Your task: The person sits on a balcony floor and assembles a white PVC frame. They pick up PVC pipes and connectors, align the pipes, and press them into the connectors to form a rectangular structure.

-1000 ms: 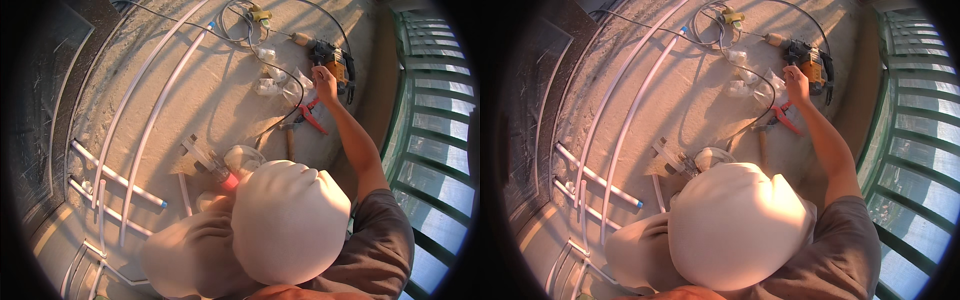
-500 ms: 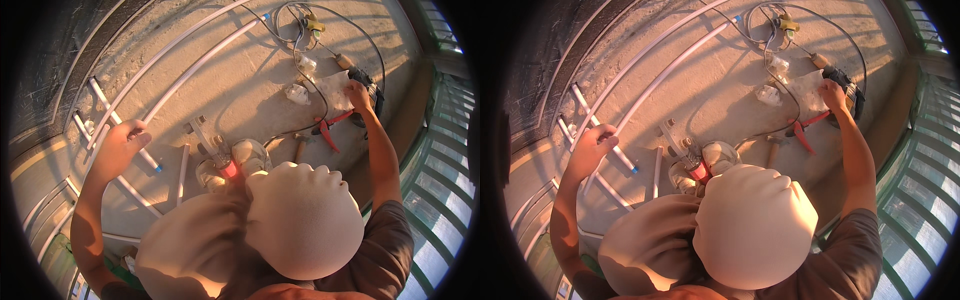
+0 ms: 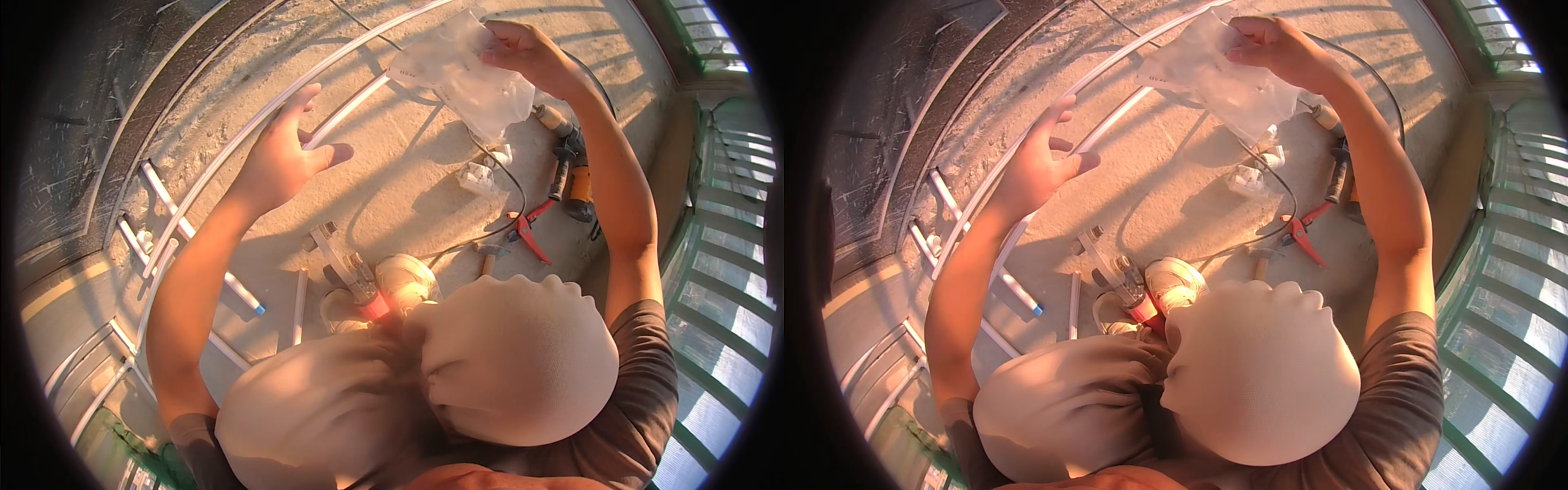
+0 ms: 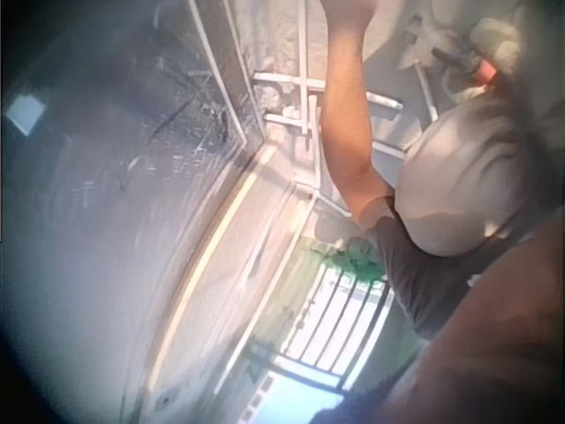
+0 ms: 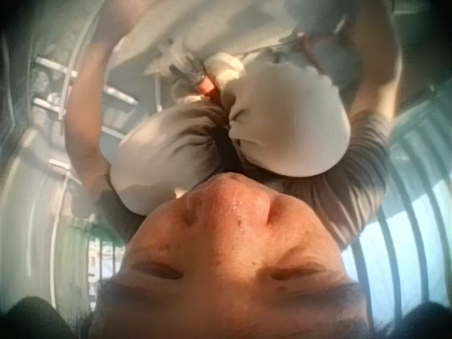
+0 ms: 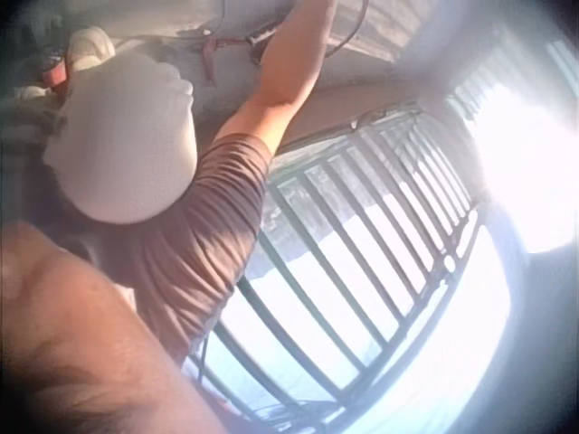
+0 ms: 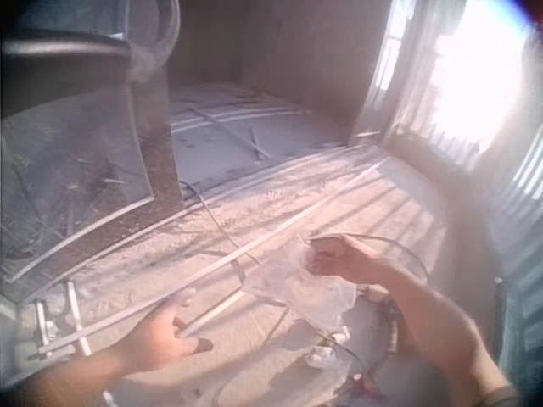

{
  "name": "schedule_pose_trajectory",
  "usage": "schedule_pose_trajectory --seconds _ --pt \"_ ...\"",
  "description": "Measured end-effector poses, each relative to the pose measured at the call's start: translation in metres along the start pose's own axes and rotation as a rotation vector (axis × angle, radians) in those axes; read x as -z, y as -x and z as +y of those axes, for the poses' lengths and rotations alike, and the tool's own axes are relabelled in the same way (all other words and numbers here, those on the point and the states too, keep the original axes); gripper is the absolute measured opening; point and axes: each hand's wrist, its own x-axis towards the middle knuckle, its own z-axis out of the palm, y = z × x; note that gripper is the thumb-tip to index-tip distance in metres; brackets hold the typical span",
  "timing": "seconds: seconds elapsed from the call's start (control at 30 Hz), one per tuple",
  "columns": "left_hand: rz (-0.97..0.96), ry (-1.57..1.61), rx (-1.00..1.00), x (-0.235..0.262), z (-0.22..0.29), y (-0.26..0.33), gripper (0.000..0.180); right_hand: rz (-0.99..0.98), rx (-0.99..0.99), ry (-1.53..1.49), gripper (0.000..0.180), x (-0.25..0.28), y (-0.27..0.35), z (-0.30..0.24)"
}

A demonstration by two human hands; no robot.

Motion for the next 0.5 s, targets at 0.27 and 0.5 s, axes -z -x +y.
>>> schedule_pose_trajectory --seconds 0.27,0.5 --pt "0.009 0.273 0.079 -0.025 0.022 -0.059 0.042 0.013 -0.007 -0.572 0.016 -0.093 -0.037 0.028" --pt "0.08 0.768 0.241 -0.01 0.05 -0.064 0.027 0.754 0.122 -0.534 0.045 -0.141 -0.015 -0.003"
